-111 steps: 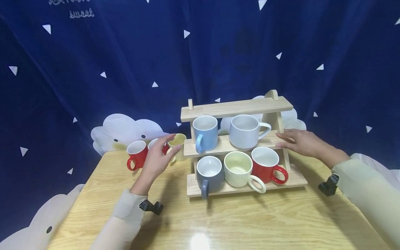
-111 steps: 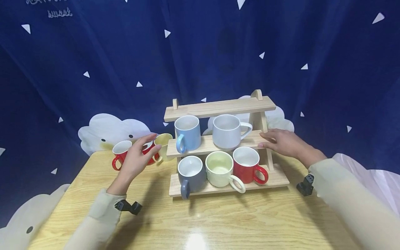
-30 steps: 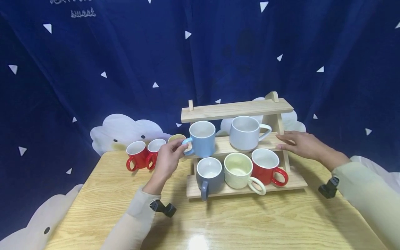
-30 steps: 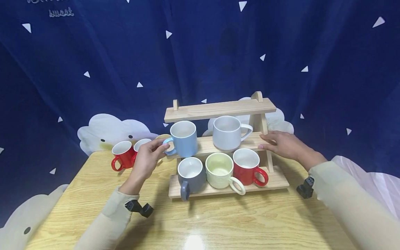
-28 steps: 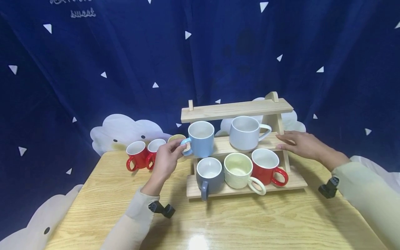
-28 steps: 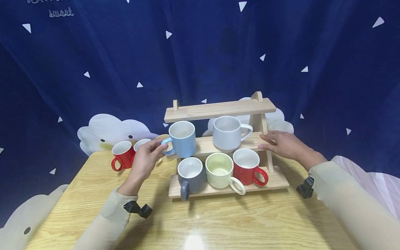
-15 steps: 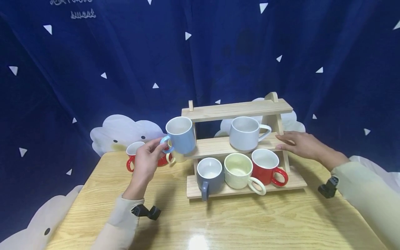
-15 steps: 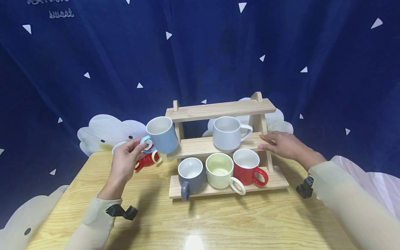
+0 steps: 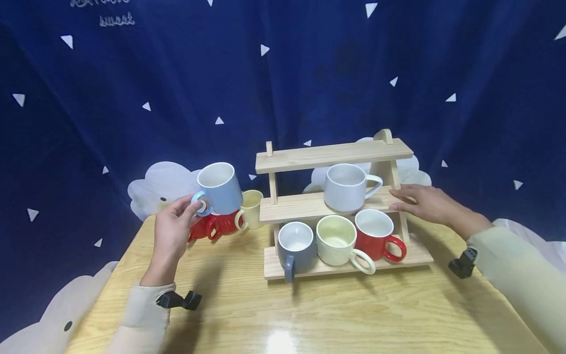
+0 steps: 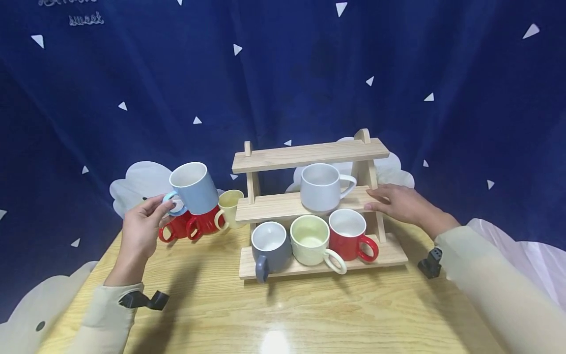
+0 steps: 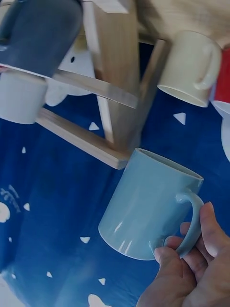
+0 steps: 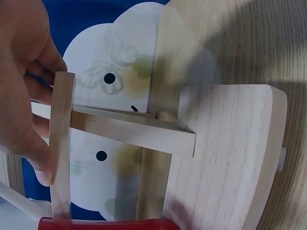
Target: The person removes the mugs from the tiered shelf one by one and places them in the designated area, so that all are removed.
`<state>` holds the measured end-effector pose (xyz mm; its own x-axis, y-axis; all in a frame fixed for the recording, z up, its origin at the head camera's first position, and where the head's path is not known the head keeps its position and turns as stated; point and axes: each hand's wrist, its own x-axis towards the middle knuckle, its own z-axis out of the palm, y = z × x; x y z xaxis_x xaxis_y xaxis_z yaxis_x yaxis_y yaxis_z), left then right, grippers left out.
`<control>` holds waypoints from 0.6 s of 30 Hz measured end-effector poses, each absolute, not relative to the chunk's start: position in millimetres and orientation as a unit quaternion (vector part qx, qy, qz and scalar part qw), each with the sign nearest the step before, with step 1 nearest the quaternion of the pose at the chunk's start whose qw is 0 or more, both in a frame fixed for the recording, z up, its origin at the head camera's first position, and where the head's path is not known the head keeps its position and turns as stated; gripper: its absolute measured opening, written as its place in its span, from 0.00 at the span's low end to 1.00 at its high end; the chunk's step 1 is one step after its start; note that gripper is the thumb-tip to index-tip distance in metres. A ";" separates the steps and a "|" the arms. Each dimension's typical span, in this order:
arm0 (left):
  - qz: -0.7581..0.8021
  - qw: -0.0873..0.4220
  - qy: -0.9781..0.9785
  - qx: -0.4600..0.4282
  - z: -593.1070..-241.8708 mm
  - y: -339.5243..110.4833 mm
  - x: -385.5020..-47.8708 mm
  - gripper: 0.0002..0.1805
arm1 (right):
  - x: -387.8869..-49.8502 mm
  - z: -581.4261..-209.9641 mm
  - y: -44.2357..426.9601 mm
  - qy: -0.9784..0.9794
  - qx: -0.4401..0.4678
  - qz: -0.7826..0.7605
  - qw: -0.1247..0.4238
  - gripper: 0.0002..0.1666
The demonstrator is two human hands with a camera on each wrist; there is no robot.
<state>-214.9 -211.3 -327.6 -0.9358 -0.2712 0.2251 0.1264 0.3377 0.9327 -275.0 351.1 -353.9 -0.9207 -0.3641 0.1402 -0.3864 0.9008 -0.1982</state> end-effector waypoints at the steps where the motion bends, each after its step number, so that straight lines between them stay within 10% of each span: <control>1: -0.574 0.175 -0.798 0.048 -326.9 -214.1 -215.1 0.20 | -275.2 -354.2 351.0 -0.974 0.193 0.111 0.050 0.37; 18: -0.605 0.232 -0.749 0.139 -328.5 -265.7 -226.0 0.17 | -277.6 -351.6 348.2 -0.975 0.187 0.112 0.038 0.37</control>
